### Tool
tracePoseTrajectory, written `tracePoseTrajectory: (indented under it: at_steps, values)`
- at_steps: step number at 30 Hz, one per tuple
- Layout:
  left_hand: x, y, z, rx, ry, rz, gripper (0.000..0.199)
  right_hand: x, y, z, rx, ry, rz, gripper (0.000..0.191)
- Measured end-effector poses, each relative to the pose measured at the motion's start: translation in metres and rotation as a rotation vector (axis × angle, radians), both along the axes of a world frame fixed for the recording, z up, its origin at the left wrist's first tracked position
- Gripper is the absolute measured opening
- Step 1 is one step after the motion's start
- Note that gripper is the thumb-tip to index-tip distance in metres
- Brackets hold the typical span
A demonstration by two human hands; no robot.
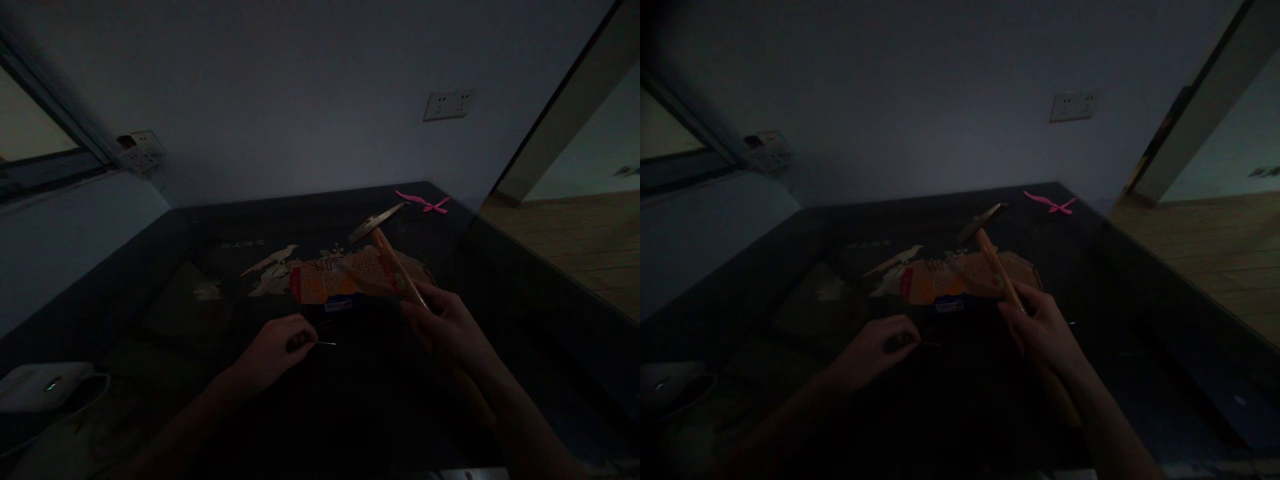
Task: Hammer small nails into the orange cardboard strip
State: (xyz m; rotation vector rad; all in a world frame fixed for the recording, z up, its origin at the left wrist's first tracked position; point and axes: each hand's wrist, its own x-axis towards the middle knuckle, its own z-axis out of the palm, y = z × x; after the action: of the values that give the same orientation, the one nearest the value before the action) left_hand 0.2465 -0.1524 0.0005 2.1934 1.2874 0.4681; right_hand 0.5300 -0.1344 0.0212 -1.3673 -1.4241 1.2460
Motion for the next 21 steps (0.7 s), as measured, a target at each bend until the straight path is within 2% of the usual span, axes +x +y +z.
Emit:
tracePoseTrajectory:
  at_steps: [6,13,21]
  values:
    - [0.002,0.003,0.014,0.065,-0.208,0.019,0.009,0.001,0.001,-0.002,-0.005,0.011,0.036,0.050]
    - [0.010,0.007,0.019,-0.114,-0.471,0.196,0.009,-0.003,0.000,0.001,-0.041,0.036,0.000,0.050]
    - [0.010,0.017,0.020,-0.081,-0.623,0.304,0.016,-0.002,0.002,0.001,-0.037,0.017,0.021,0.050]
